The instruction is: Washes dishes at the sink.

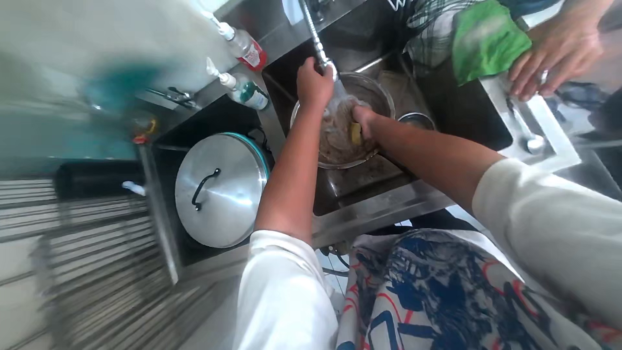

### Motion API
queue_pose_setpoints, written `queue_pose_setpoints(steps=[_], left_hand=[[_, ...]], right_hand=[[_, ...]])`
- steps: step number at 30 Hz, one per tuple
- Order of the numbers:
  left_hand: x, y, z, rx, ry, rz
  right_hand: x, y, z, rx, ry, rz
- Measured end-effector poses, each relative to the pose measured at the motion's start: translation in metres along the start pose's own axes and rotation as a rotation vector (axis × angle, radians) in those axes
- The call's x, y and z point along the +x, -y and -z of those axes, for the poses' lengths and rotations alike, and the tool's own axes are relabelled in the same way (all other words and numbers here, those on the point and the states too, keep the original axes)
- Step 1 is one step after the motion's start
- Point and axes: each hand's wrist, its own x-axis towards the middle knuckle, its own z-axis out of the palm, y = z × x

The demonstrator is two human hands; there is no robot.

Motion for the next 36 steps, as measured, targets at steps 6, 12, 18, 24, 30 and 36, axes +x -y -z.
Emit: queue_pose_setpoints(steps=[6,12,18,24,30,36], left_hand=[[-0.007,-0.021,0.012,0.012,-0.316,-0.281],[0.018,-0.079,-0.003,-0.122,0.106,-0.155],[0.095,-0.093,-0.053,-0.382,0.147,0.241],[0.153,-0.097,-0.066,-0.651,0.006,0.437],[0.179,-0.093,-0.076,-0.767,-0.055,0.44],[0.194,-0.095,-0.079,-0.356,-0.222,0.304]], right_hand=[[0.01,0.006,-0.004,-0.571,-0.029,0.256],[-0.001,0.012,-0.01,0.071,0.09,0.072],[0.0,0.017,0.006,0.304,0.291,-0.08],[0.0,0.023,0.033,0.286,0.373,-0.118],[-0.001,0.028,0.049,0.28,0.471,-0.208],[0.001,0.026,0.056,0.333,0.392,-0.2]])
